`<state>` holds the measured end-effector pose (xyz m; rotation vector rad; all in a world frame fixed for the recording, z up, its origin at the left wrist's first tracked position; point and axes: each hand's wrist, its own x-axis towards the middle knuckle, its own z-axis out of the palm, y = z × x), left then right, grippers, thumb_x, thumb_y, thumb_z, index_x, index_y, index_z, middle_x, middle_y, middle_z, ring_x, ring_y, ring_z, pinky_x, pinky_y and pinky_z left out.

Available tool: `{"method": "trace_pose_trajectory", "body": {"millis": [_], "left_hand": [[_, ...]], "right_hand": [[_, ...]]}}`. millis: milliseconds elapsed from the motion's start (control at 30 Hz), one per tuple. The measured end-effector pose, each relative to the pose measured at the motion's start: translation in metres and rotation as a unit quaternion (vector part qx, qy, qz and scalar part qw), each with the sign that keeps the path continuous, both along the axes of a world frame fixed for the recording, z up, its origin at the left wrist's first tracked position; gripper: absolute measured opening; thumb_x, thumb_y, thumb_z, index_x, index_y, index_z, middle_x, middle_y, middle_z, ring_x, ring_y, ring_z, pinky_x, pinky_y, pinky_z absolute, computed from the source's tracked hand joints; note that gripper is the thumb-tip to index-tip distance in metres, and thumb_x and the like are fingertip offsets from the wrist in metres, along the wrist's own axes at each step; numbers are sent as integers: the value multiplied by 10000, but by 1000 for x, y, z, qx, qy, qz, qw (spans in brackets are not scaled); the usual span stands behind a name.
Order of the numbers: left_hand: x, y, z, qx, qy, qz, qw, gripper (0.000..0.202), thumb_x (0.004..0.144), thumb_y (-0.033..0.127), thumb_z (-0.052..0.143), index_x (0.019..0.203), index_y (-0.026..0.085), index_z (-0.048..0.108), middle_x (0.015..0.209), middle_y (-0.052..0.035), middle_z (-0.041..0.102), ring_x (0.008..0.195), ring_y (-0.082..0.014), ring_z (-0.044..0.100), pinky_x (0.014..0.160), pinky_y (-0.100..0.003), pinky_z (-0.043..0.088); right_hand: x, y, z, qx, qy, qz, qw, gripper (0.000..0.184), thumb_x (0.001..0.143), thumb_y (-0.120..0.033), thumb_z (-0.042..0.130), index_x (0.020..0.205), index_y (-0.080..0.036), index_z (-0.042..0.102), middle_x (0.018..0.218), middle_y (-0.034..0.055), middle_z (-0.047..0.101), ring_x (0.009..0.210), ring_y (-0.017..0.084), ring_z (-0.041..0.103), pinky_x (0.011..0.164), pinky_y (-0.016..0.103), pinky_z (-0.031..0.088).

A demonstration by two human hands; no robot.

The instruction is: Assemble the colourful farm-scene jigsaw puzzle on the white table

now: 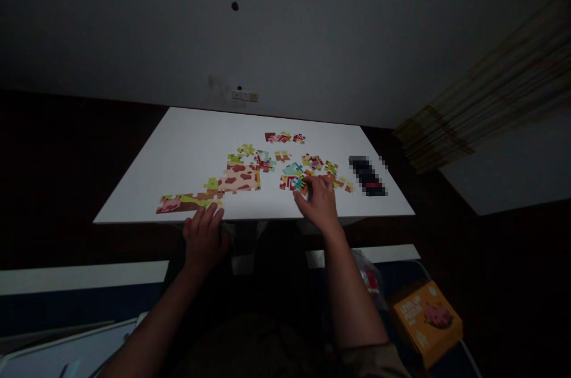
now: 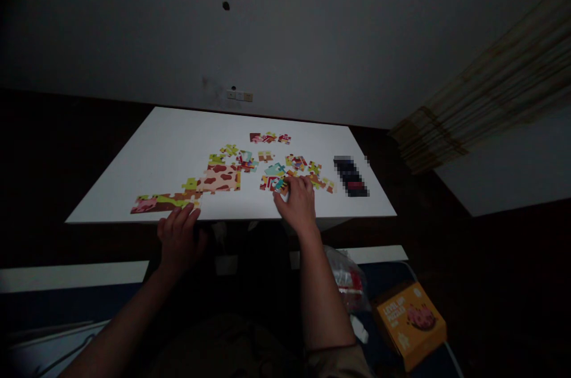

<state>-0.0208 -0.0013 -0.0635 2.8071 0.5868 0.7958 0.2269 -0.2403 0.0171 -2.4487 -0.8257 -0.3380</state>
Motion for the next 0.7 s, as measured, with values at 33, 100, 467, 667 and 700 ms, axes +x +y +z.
{"method": "trace_pose_trajectory", "body": {"millis": [33,100,467,667,700], "left_hand": [[0,0,0,-5,-2,-1,1000,531,913,263,616,1439,196,595,1530,-200,581,1474,-419,456,1237,-666,235],[0,0,0,-16,-3,-1,1000,529,908,267,617,1432,191,604,1533,-204,578,1480,-423,451,1241,-669,227],[-4,-5,6,42,6,-2,999,562,912,190,611,1474,184,607,1553,-189,578,1478,-391,492,1251,-609,268],[-5,-6,9,63,-15,-6,998,558,913,164,607,1470,197,609,1530,-156,610,1457,-366,526,1239,-575,314],[-5,-6,9,61,-14,-9,998,557,912,162,606,1468,196,612,1531,-155,609,1457,-366,526,1236,-574,320]], "right_hand": [[0,-1,0,0,6,0,1000,455,893,-425,635,1305,-233,654,1282,126,699,1347,381,511,1173,585,435],[1,-2,0,2,17,3,1000,470,884,-436,632,1310,-240,654,1269,124,703,1337,381,521,1164,587,443],[13,-2,-8,-13,19,70,997,574,926,-435,579,1444,-189,609,1405,160,662,1432,420,429,1203,628,384],[17,1,-7,37,15,65,997,556,862,-440,675,1369,-212,644,1322,154,697,1314,409,529,1156,621,413],[17,2,-6,43,9,55,998,540,857,-447,682,1348,-224,654,1314,148,702,1294,406,550,1150,626,412]]}}
